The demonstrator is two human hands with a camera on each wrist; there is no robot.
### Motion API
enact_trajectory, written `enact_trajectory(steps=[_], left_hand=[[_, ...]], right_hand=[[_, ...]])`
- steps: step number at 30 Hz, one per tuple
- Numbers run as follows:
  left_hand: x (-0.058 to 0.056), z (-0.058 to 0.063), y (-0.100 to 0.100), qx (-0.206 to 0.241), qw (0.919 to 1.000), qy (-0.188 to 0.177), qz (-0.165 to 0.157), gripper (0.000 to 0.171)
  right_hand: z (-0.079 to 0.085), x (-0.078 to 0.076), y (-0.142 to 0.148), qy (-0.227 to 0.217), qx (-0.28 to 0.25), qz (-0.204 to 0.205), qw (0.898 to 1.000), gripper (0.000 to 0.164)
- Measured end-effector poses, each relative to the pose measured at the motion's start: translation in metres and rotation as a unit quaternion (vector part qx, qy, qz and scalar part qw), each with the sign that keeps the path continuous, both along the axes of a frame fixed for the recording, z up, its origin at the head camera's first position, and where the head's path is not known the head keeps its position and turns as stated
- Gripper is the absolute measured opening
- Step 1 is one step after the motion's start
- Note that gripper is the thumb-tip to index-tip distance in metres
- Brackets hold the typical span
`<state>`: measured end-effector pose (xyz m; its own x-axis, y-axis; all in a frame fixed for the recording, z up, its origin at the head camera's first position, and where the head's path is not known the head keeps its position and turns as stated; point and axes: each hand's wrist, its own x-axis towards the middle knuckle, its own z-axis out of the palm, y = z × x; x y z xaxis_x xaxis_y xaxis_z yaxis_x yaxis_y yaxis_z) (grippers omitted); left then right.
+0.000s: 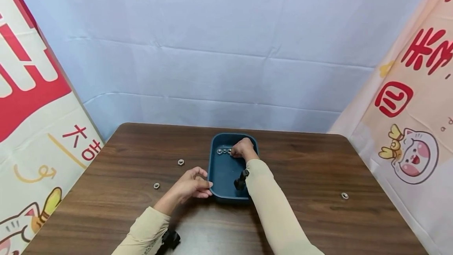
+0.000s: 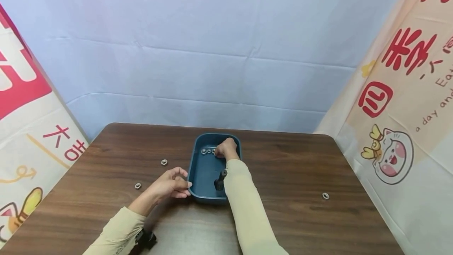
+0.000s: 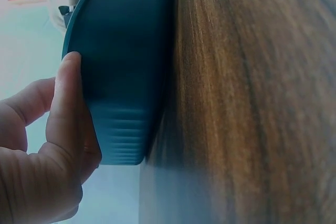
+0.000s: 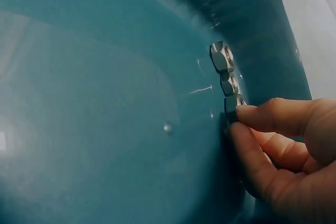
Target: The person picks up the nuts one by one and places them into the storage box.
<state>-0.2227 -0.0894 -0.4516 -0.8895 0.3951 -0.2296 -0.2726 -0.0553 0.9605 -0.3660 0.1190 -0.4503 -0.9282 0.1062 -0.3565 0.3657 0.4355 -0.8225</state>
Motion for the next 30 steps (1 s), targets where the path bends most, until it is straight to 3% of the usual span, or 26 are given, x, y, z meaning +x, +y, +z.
enact_trajectory(steps=[6, 11, 14, 18, 21, 25, 30], left_hand=[[0.000, 0.001, 0.000, -0.005, 1.0000, 0.001, 0.005, 0.037], [0.000, 0.003, -0.001, -0.007, 1.0000, 0.000, 0.004, 0.035], [0.000, 0.003, -0.001, -0.008, 1.0000, -0.002, 0.002, 0.035], [0.000, 0.002, -0.001, -0.005, 1.0000, 0.000, -0.001, 0.035], [-0.002, 0.001, -0.002, -0.002, 0.9999, 0.008, -0.006, 0.035], [-0.004, 0.000, -0.003, 0.002, 0.9999, 0.008, -0.008, 0.036], [-0.004, 0.001, -0.001, -0.001, 0.9998, 0.012, -0.013, 0.035]], right_hand=[[0.006, 0.002, -0.001, -0.004, 0.000, 0.021, 1.000, 0.026], [0.024, 0.007, -0.004, 0.023, 0.094, 0.098, 0.990, 0.009], [0.040, 0.013, -0.008, 0.058, 0.169, 0.172, 0.969, 0.032], [0.061, 0.026, -0.014, 0.102, 0.261, 0.274, 0.920, 0.014], [0.074, 0.035, -0.017, 0.107, 0.307, 0.323, 0.889, 0.048], [0.082, 0.041, -0.019, 0.096, 0.325, 0.344, 0.876, 0.052], [0.086, 0.048, -0.014, 0.094, 0.322, 0.345, 0.877, 0.049]])
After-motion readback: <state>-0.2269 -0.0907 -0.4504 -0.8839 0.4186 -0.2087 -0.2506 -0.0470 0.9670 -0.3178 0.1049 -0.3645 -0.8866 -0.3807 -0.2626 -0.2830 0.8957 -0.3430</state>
